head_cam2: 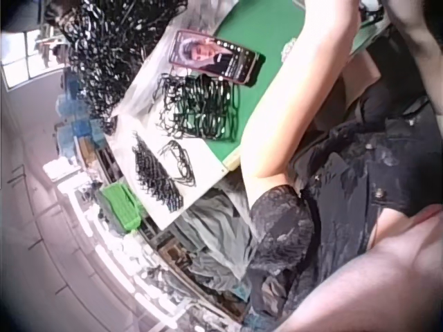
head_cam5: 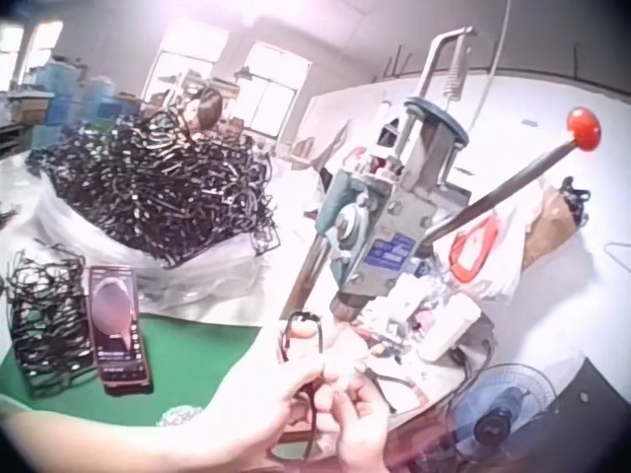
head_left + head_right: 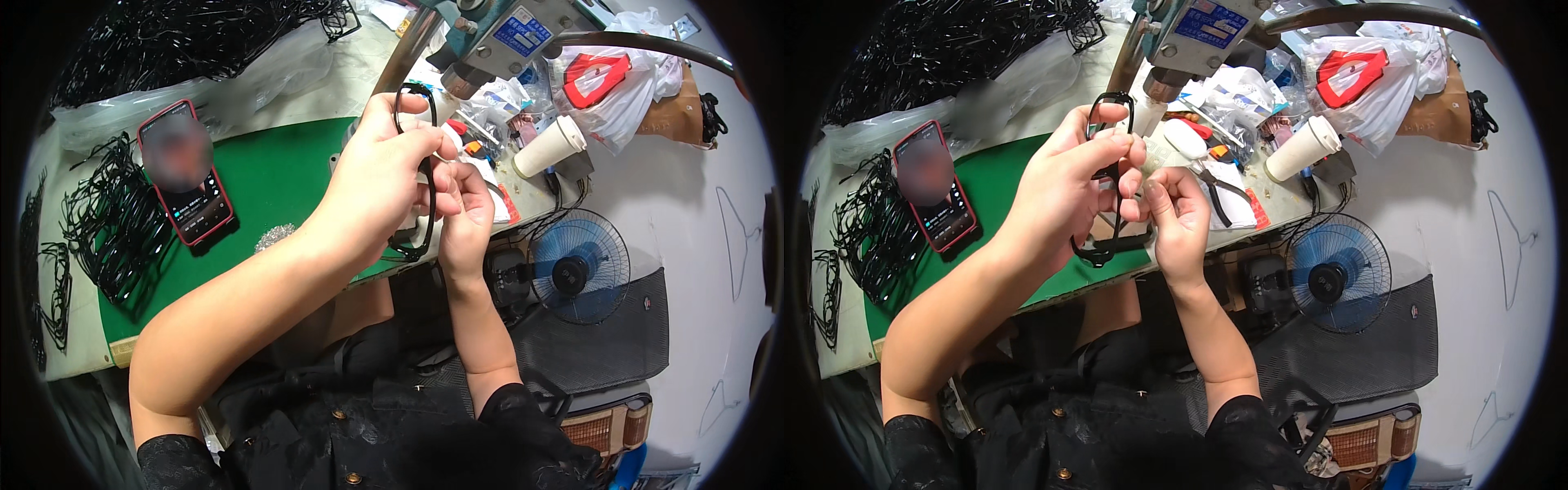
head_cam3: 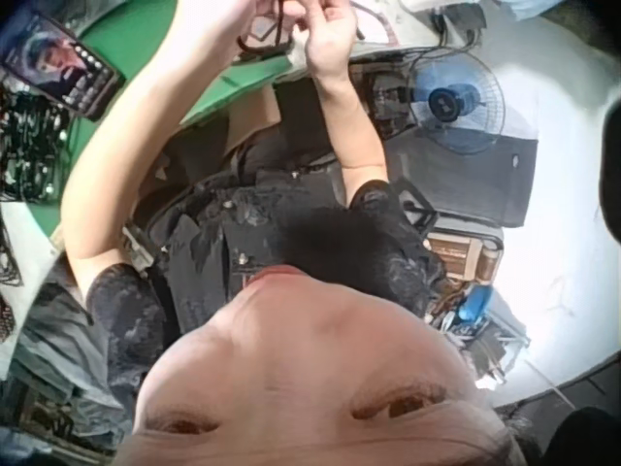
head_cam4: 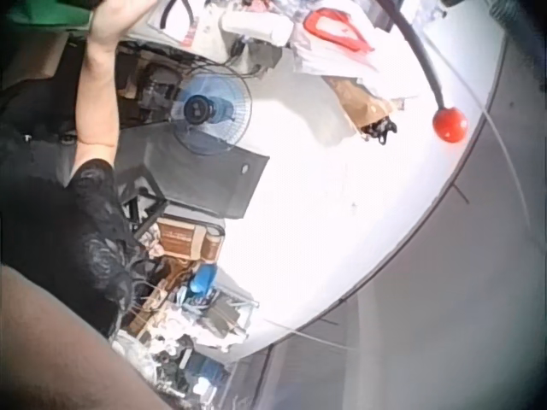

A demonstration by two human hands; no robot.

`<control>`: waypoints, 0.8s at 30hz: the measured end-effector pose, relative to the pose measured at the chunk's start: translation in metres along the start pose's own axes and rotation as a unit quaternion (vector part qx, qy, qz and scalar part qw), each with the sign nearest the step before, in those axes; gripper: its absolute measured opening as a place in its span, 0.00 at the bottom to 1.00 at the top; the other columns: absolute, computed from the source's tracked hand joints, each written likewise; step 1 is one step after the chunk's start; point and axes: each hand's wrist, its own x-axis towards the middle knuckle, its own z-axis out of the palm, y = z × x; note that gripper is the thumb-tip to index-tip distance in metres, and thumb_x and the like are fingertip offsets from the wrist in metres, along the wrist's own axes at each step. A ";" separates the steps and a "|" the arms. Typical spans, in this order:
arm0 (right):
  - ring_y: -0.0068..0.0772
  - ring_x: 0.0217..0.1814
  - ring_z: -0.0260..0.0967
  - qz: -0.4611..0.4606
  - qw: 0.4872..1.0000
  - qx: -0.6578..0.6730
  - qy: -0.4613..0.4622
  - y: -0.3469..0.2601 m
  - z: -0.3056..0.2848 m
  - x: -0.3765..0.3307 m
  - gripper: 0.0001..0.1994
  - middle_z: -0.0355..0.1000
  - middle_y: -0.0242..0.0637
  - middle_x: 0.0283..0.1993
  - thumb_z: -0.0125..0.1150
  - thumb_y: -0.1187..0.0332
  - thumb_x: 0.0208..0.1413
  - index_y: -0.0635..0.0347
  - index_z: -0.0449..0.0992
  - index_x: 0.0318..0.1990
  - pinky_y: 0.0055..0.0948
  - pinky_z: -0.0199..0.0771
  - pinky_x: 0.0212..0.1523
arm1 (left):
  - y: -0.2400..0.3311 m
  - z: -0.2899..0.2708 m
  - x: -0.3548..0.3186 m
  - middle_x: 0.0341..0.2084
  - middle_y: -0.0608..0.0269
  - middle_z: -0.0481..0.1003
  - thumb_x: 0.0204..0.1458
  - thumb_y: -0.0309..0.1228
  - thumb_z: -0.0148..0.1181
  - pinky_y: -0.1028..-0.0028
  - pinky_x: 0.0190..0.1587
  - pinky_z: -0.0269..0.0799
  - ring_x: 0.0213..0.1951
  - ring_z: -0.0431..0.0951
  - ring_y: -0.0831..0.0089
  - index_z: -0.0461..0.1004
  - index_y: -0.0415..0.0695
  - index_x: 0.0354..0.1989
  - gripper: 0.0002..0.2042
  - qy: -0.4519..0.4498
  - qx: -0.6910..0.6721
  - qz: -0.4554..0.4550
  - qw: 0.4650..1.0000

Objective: The person repeatedly picks up black eyeglass frames and small metal components from a green work surface. They insert the components into the frame arms and use a red-handled tool to secure them. The person handles the frames one at a time, placing finished units aside.

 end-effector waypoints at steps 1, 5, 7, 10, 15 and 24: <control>0.14 0.25 0.61 0.000 1.000 -0.008 0.002 0.000 -0.003 -0.001 0.07 0.66 0.26 0.26 0.54 0.67 0.61 0.61 0.68 0.36 0.15 0.61 0.27 | 0.001 0.003 0.002 0.31 0.60 0.69 0.55 0.25 0.50 0.76 0.25 0.70 0.27 0.68 0.78 0.55 0.38 0.51 0.17 0.001 0.003 0.006 1.000; 0.15 0.26 0.61 -0.012 0.999 -0.043 -0.005 0.004 -0.014 -0.003 0.08 0.68 0.27 0.28 0.55 0.66 0.61 0.62 0.68 0.37 0.15 0.61 0.28 | 0.001 0.012 0.003 0.30 0.60 0.69 0.54 0.25 0.51 0.77 0.26 0.70 0.27 0.68 0.78 0.56 0.38 0.50 0.16 0.024 0.010 0.008 1.000; 0.15 0.26 0.61 -0.012 0.999 -0.039 0.001 0.001 -0.013 -0.003 0.07 0.68 0.27 0.28 0.54 0.67 0.61 0.63 0.68 0.37 0.15 0.61 0.28 | -0.002 0.012 0.007 0.30 0.60 0.70 0.54 0.25 0.50 0.78 0.26 0.71 0.27 0.69 0.79 0.57 0.38 0.47 0.15 0.035 0.018 0.011 0.999; 0.16 0.26 0.61 -0.015 0.999 -0.048 0.006 -0.008 -0.014 0.001 0.06 0.66 0.28 0.27 0.53 0.69 0.61 0.63 0.68 0.36 0.16 0.63 0.30 | -0.003 0.012 0.008 0.30 0.61 0.70 0.54 0.25 0.50 0.78 0.27 0.71 0.28 0.70 0.79 0.57 0.39 0.47 0.14 0.036 0.037 0.015 0.999; 0.19 0.26 0.60 -0.069 0.996 -0.059 0.024 -0.030 -0.015 0.014 0.06 0.65 0.30 0.25 0.51 0.71 0.62 0.63 0.67 0.34 0.20 0.63 0.30 | -0.009 0.016 0.015 0.31 0.59 0.71 0.55 0.25 0.49 0.77 0.29 0.74 0.28 0.71 0.78 0.58 0.38 0.45 0.12 0.039 0.038 0.039 0.998; 0.15 0.23 0.59 -0.240 0.965 -0.086 0.065 -0.080 -0.019 0.061 0.06 0.67 0.31 0.27 0.55 0.69 0.59 0.63 0.70 0.34 0.12 0.52 0.21 | -0.020 0.020 0.022 0.28 0.59 0.70 0.55 0.25 0.48 0.74 0.30 0.77 0.26 0.71 0.78 0.60 0.40 0.39 0.06 0.043 0.022 0.050 0.998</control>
